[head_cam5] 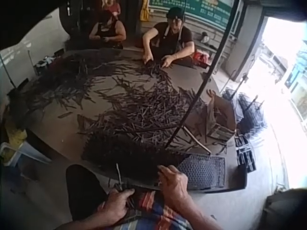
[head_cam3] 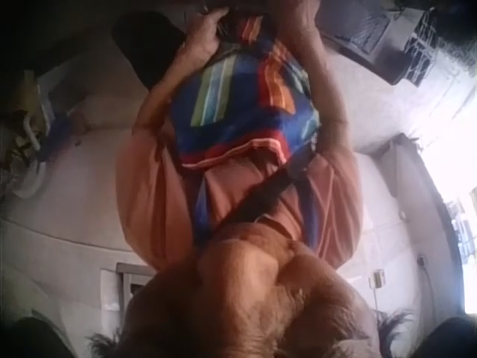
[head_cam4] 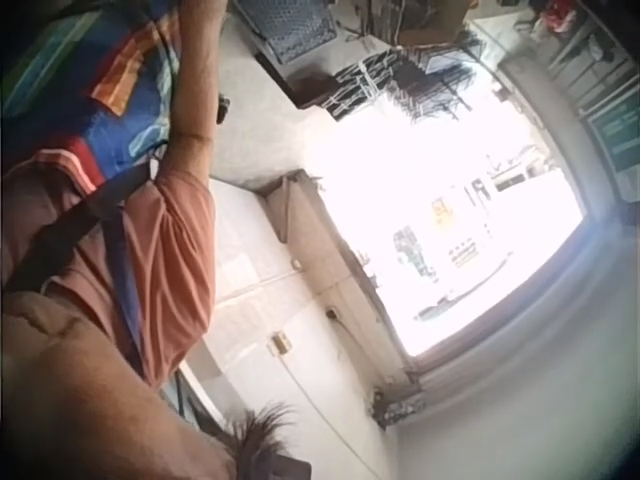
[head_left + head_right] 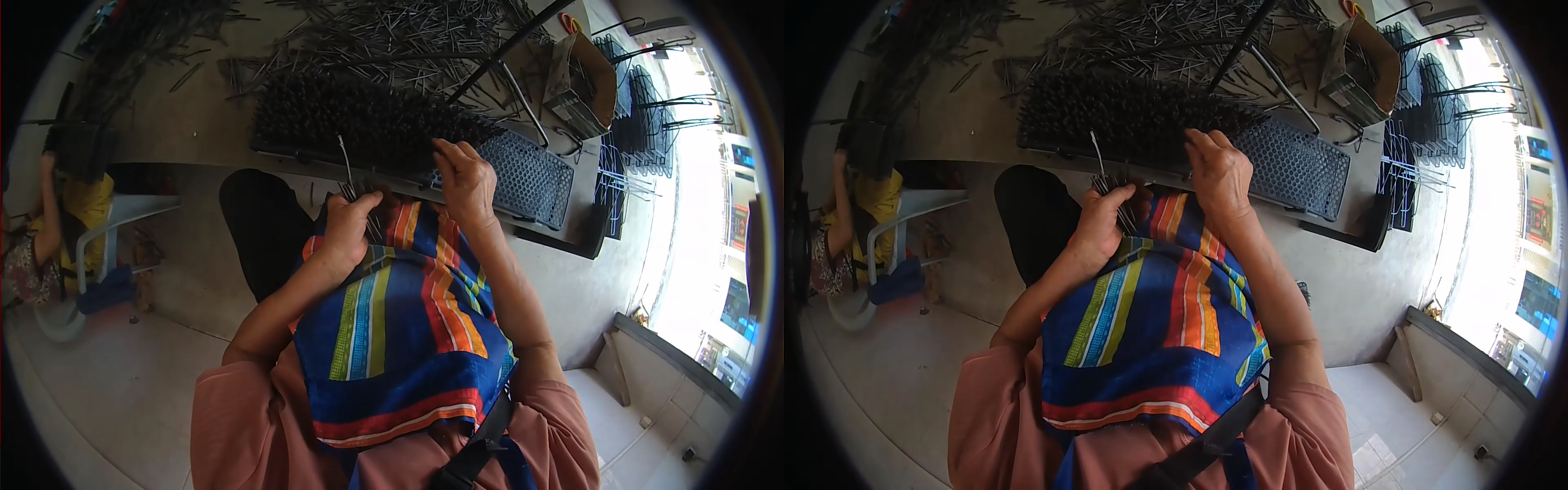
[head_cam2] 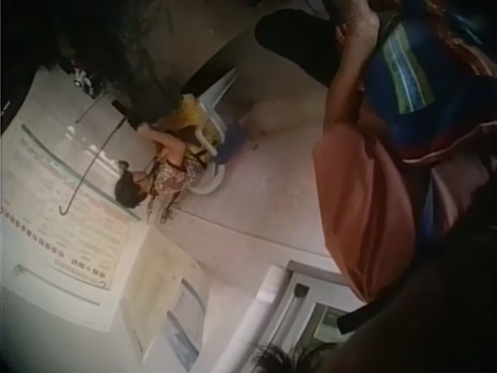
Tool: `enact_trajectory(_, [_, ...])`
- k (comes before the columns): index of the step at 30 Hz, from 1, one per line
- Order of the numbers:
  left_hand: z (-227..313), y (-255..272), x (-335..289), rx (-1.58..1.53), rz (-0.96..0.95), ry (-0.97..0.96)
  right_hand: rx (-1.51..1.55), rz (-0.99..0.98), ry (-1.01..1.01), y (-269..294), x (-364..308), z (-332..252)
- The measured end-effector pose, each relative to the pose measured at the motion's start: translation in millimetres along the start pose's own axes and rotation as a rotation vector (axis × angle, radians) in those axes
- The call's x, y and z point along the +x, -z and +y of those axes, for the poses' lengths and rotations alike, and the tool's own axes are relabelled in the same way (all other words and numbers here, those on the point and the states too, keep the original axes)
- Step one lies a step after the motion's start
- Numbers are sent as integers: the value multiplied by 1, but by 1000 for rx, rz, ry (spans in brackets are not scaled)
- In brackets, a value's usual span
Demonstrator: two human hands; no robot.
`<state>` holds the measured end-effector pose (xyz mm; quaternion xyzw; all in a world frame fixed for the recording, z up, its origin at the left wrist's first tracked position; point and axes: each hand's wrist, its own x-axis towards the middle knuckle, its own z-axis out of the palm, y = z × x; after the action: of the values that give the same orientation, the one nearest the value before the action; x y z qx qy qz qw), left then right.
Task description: Assembling wire brushes by manually inserting bundles of thin metal wires into a perforated base.
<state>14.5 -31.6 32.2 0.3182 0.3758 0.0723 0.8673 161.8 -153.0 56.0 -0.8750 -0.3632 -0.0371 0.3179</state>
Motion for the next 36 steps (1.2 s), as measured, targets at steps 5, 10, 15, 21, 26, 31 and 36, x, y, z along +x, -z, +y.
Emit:
enact_trajectory(5, [-4, 3, 5, -12, 2, 11, 67, -35, -1, 5, -8, 0])
enact_trajectory(10, [-3, -6, 8, -18, 3, 50, 88, -10, 88, -1, -1, 4])
enact_trajectory(15, [-1, -2, 12, -32, 22, 50, 78, 20, 98, -1, -7, 8])
enact_trajectory(21, [1, 7, 14, -26, 40, 48, 113, 46, -63, 0, -19, 7])
enact_trajectory(26, [2, 10, 18, -50, 48, 25, 175, 10, -37, -6, -15, 9])
enact_trajectory(31, [3, 17, 17, -19, 42, -26, 220, 87, 22, -3, -10, 7])
enact_trajectory(36, [0, 20, 20, -28, 53, -92, -11, -85, 129, 6, -3, -1])
